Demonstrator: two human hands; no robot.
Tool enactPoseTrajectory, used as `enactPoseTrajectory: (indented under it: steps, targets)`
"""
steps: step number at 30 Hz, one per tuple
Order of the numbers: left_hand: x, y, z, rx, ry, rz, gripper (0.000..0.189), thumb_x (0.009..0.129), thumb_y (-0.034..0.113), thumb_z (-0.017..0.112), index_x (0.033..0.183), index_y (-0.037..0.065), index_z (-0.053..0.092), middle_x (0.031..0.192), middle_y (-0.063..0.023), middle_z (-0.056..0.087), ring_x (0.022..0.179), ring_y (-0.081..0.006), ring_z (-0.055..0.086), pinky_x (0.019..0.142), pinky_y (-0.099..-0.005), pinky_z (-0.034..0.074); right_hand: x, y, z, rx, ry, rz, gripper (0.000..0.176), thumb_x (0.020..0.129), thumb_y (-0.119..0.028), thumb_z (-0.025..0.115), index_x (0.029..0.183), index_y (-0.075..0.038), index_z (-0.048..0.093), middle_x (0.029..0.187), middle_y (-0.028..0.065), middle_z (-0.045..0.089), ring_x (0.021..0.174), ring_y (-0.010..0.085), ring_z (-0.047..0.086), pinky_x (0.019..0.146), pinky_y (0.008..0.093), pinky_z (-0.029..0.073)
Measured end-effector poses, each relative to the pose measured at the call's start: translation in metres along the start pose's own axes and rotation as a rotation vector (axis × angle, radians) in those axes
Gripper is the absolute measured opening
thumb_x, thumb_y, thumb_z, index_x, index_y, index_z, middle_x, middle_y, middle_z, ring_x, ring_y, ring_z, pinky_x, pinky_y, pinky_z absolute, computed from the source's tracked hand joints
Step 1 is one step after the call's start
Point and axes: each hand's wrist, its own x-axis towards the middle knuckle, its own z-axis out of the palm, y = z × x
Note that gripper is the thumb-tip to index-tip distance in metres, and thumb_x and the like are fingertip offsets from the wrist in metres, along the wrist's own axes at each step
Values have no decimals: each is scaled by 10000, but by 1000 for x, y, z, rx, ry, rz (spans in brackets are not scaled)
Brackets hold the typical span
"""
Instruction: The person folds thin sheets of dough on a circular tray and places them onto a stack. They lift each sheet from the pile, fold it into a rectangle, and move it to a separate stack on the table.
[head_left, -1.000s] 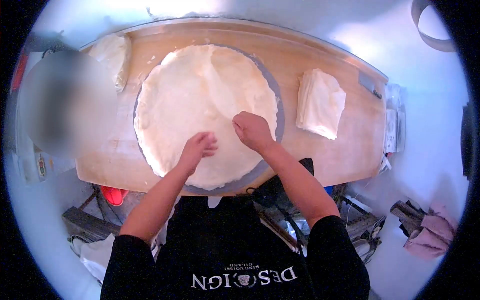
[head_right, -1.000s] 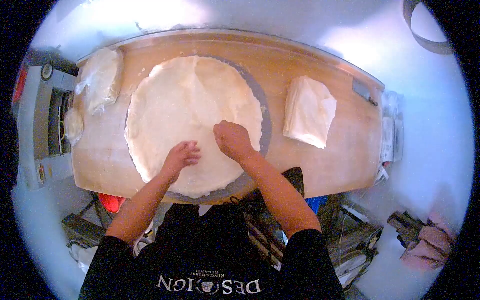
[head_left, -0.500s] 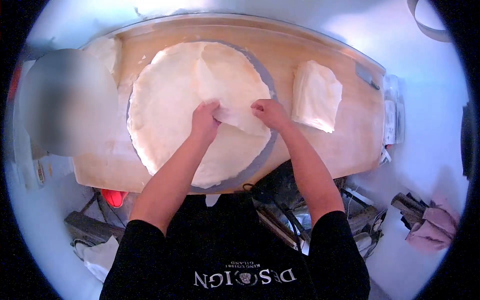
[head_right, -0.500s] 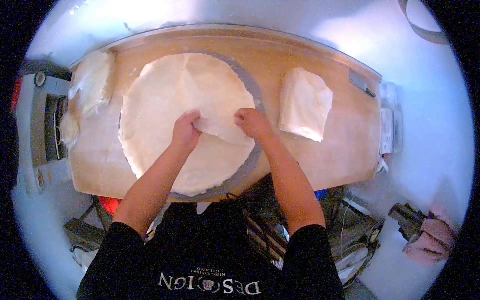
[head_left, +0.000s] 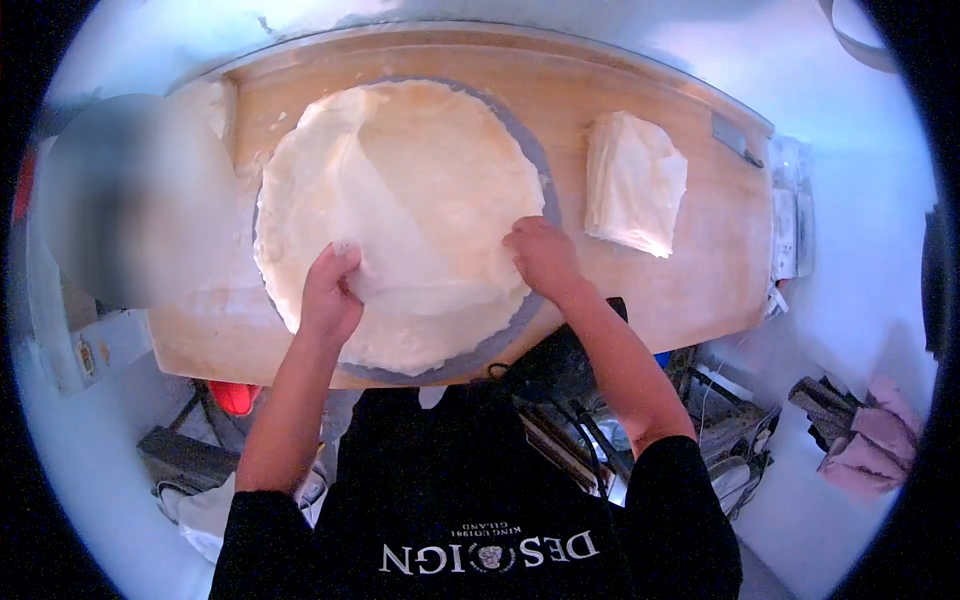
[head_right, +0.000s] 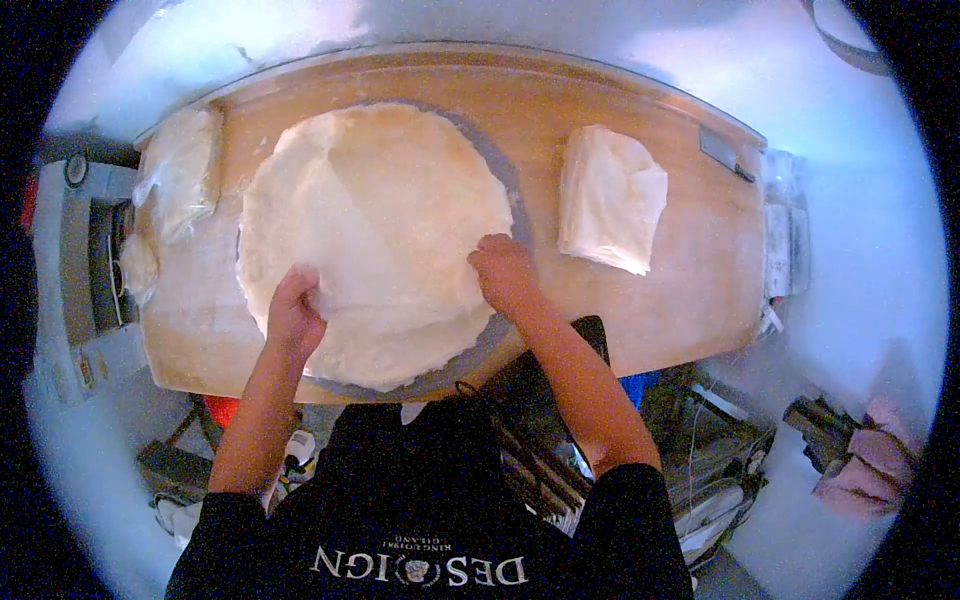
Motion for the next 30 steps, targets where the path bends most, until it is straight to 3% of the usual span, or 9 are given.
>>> enactPoseTrajectory:
  steps: [9,14,18,20,23,24,25,27,30]
  targets:
    - [-46,59,-50,13,136,123,450,864,162,539,1288,13,518,1168,-106,627,1066,-242,623,930,-379,515,-4,-2,2,7,100,-50,125,784,-79,573,866,-55,664,998,141,615,1025,332,576,887,439,491]
    - [-93,111,-40,-29,180,243,456,861,255,526,1238,1,563,1125,-135,651,1016,-264,642,899,-381,529,-4,-6,-8,-7,-53,42,315,756,-151,693,1063,-95,647,1199,105,604,1167,289,551,959,404,472]
    - [-126,150,-61,0,123,437,462,880,303,516,1193,-31,583,1116,-145,659,991,-270,650,875,-385,544,1,-24,-20,19,-50,24,323,777,-167,686,1085,-84,640,1185,110,608,1150,301,560,958,404,470]
    - [-144,161,-90,79,295,673,434,907,333,516,1159,-8,606,1106,-147,666,976,-268,657,881,-399,548,5,-58,-46,368,-38,-71,325,803,-158,690,1111,-68,637,1125,118,630,1064,285,607,911,377,496]
    - [-166,161,29,135,83,1038,411,924,341,510,1163,24,616,1121,-147,661,1001,-277,650,904,-427,542,11,-127,-99,757,-69,-211,324,819,-124,708,1128,-54,640,1035,112,659,925,220,644,819,321,519]
    - [-176,194,-64,98,34,987,425,937,347,497,1216,44,601,1181,-160,641,1066,-287,628,951,-449,514,10,-151,-119,885,-71,-259,320,818,-109,712,1125,-50,643,1015,108,664,893,199,646,793,305,521]
    - [-179,191,-52,96,40,1001,425,937,347,497,1216,44,601,1181,-160,641,1066,-287,628,951,-449,514,7,-173,-141,939,-50,-356,340,817,-117,720,1139,-41,638,1021,107,663,907,199,644,796,305,519]
    - [-177,183,5,482,593,1283,467,944,340,481,1285,30,552,1251,-175,605,1122,-304,606,999,-479,473,0,-209,-179,1016,3,-533,453,795,-157,760,1200,-28,604,1063,116,653,943,218,641,818,315,516]
    - [-186,183,79,20,-28,909,469,963,296,459,1315,-11,508,1265,-194,590,1112,-291,618,994,-463,479,-8,-247,-218,946,213,-708,639,751,-230,796,1286,-27,514,1112,145,622,957,286,635,842,369,520]
